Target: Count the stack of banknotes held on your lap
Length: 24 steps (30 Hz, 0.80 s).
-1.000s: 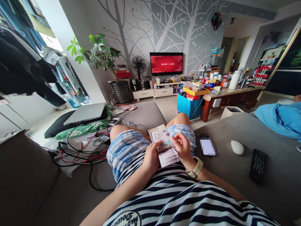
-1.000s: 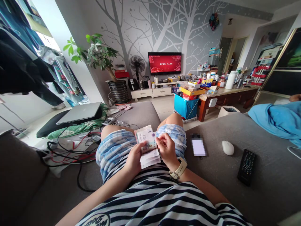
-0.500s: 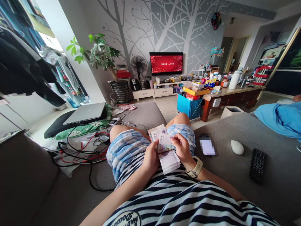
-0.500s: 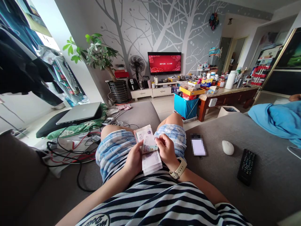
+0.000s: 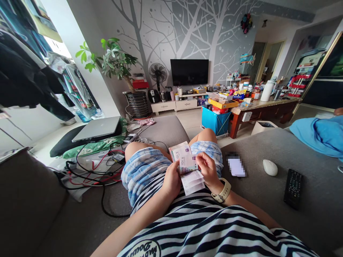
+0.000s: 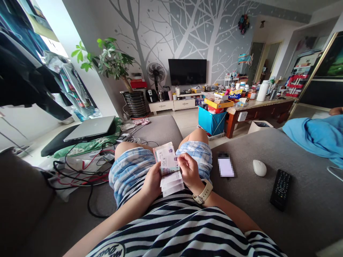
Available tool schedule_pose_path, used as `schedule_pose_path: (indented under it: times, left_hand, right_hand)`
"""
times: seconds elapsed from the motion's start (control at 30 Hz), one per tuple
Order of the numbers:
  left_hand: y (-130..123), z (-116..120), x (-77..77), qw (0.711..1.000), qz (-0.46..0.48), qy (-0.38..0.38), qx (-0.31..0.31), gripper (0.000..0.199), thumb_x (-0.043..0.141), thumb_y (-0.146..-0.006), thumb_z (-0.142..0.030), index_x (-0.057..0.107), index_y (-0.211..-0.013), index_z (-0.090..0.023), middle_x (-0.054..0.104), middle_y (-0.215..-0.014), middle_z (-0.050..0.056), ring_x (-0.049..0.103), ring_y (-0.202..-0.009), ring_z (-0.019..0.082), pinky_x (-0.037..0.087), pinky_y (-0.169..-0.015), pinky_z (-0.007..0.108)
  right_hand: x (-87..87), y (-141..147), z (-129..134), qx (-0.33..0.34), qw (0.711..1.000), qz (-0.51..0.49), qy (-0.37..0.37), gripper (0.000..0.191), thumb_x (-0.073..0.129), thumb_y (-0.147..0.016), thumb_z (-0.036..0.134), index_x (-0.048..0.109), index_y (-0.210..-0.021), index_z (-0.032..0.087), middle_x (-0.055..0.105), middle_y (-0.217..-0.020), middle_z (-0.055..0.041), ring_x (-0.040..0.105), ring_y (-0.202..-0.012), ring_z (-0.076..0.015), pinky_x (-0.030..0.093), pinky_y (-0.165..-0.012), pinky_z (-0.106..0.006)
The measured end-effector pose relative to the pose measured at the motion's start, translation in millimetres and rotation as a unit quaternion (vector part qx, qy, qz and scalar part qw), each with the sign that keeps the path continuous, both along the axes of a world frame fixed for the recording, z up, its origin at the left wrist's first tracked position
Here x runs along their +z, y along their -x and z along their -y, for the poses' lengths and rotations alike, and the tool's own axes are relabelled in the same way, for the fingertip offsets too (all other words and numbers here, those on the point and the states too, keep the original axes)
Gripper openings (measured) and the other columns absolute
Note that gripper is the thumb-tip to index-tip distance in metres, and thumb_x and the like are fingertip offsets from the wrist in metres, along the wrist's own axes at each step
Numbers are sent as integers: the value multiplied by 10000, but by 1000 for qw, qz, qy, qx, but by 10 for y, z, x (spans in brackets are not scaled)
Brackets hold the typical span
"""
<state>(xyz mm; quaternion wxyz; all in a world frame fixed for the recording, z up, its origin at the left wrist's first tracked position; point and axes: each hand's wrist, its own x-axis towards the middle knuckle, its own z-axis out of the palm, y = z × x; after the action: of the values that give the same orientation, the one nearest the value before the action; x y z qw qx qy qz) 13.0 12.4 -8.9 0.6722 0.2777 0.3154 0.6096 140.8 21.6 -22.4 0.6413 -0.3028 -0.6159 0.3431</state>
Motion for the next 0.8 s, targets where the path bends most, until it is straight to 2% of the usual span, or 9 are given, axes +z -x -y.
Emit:
schedule_pose_path:
  times: [0.17,0.37,0.53,0.67,0.8]
  left_hand:
    - [-8,23,35,1000,0,23,-5,341,683,-670,-264,681,-979,-118,746,-869,91,703,-825,273,541,-762,369]
    - [-4,45,65,1000,-8,27,14,335,732,-619,-209,683,-942,-131,745,-877,86,698,-838,262,535,-792,369]
    - [10,33,20,999,-22,26,10,282,734,-581,-154,676,-855,-125,742,-838,88,700,-801,247,534,-798,367]
    - [9,16,5,999,-24,24,13,317,721,-595,-179,681,-906,-135,742,-822,78,701,-795,260,547,-759,378]
    - [10,-9,-2,1000,-8,14,4,314,685,-658,-258,684,-945,-131,744,-870,84,700,-817,266,551,-743,374]
  right_hand:
    - [-10,10,-12,24,999,-22,9,240,452,-931,367,553,-774,218,490,-525,26,457,-494,-140,370,-538,-289]
    - [-67,14,-128,-54,996,-43,58,199,603,-823,387,514,-760,220,500,-612,32,470,-540,-134,380,-527,-272]
    - [-97,9,-159,-45,997,-17,67,209,568,-843,395,506,-754,215,462,-612,38,426,-545,-127,351,-521,-265]
    - [-80,5,-141,-42,998,21,45,287,532,-865,398,469,-654,214,418,-575,36,393,-540,-130,329,-522,-274]
    - [-38,1,-107,-43,998,21,32,303,516,-874,409,452,-648,217,408,-566,34,386,-534,-133,326,-513,-273]
